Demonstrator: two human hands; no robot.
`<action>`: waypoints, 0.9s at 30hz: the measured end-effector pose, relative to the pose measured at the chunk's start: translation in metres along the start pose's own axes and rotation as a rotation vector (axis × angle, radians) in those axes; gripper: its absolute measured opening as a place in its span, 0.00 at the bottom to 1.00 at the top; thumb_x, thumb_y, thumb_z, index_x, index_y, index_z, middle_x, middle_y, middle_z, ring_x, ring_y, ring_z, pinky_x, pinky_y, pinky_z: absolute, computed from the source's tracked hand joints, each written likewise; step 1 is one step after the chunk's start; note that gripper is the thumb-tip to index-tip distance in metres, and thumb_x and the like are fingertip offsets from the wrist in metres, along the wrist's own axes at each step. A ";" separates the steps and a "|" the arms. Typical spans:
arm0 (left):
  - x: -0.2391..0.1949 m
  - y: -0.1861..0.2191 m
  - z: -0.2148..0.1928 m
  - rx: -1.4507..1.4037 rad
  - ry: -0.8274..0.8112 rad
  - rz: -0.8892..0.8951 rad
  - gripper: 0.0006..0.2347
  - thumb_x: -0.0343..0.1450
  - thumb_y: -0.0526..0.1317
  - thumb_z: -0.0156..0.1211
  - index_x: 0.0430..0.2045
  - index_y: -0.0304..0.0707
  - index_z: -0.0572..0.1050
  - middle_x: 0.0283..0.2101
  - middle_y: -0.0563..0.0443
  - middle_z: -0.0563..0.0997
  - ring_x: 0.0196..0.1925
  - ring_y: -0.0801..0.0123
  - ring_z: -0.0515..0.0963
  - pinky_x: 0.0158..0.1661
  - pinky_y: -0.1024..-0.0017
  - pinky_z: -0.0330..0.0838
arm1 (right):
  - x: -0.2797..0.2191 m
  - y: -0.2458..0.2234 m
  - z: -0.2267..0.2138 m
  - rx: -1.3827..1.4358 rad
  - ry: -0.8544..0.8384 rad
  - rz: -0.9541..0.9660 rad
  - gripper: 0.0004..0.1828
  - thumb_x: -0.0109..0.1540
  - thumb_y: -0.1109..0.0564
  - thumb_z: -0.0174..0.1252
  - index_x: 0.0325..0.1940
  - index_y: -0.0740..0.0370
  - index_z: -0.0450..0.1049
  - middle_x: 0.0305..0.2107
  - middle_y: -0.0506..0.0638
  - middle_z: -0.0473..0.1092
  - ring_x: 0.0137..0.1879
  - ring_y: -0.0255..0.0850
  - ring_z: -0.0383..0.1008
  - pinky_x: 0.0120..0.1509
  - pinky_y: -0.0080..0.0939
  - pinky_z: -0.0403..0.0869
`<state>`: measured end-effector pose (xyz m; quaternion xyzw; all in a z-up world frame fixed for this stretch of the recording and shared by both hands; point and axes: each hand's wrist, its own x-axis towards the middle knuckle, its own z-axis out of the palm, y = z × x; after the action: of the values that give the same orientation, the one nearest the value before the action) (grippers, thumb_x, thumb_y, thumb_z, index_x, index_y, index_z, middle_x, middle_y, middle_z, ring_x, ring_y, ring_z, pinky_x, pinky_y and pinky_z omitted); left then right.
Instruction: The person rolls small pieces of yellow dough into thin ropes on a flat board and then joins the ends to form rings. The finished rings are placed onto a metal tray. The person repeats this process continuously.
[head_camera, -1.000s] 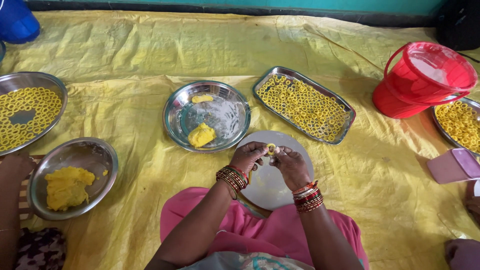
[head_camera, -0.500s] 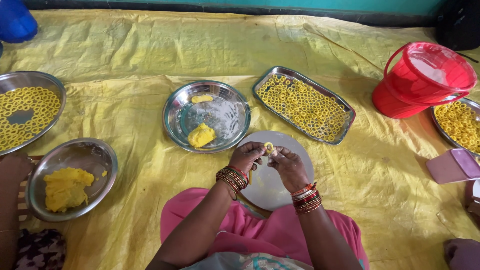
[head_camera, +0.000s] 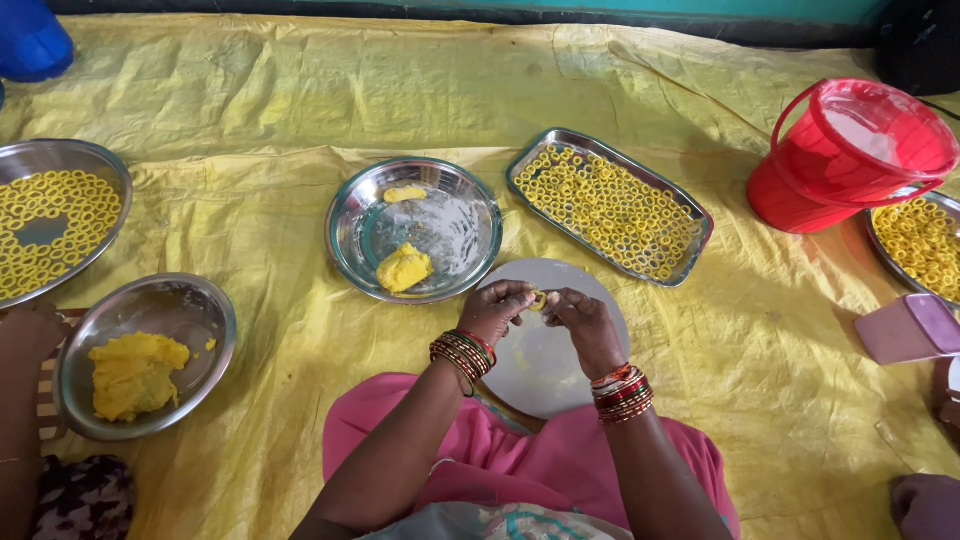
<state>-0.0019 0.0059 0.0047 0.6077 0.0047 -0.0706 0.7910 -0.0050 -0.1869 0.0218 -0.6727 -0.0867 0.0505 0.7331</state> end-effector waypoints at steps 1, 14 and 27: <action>0.001 -0.001 -0.001 -0.001 -0.007 0.010 0.10 0.68 0.43 0.69 0.40 0.42 0.83 0.33 0.61 0.84 0.25 0.82 0.75 0.24 0.82 0.63 | -0.001 -0.002 0.000 0.024 -0.003 0.037 0.13 0.68 0.55 0.56 0.40 0.69 0.78 0.29 0.49 0.76 0.37 0.37 0.74 0.46 0.40 0.74; 0.000 -0.001 -0.004 0.027 -0.028 0.012 0.09 0.69 0.42 0.67 0.39 0.42 0.83 0.33 0.60 0.85 0.26 0.83 0.75 0.25 0.82 0.63 | 0.002 -0.002 -0.002 0.202 -0.119 0.122 0.08 0.65 0.58 0.61 0.41 0.67 0.78 0.31 0.49 0.75 0.38 0.37 0.74 0.49 0.43 0.73; 0.000 0.000 -0.005 -0.009 -0.071 -0.014 0.08 0.69 0.42 0.68 0.39 0.44 0.83 0.34 0.62 0.85 0.26 0.84 0.75 0.25 0.83 0.62 | 0.004 0.001 -0.004 0.300 -0.102 0.206 0.10 0.67 0.54 0.60 0.41 0.64 0.75 0.34 0.48 0.73 0.40 0.40 0.74 0.52 0.46 0.75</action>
<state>-0.0014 0.0104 0.0032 0.6012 -0.0189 -0.0974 0.7929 -0.0004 -0.1901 0.0208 -0.5579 -0.0460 0.1716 0.8107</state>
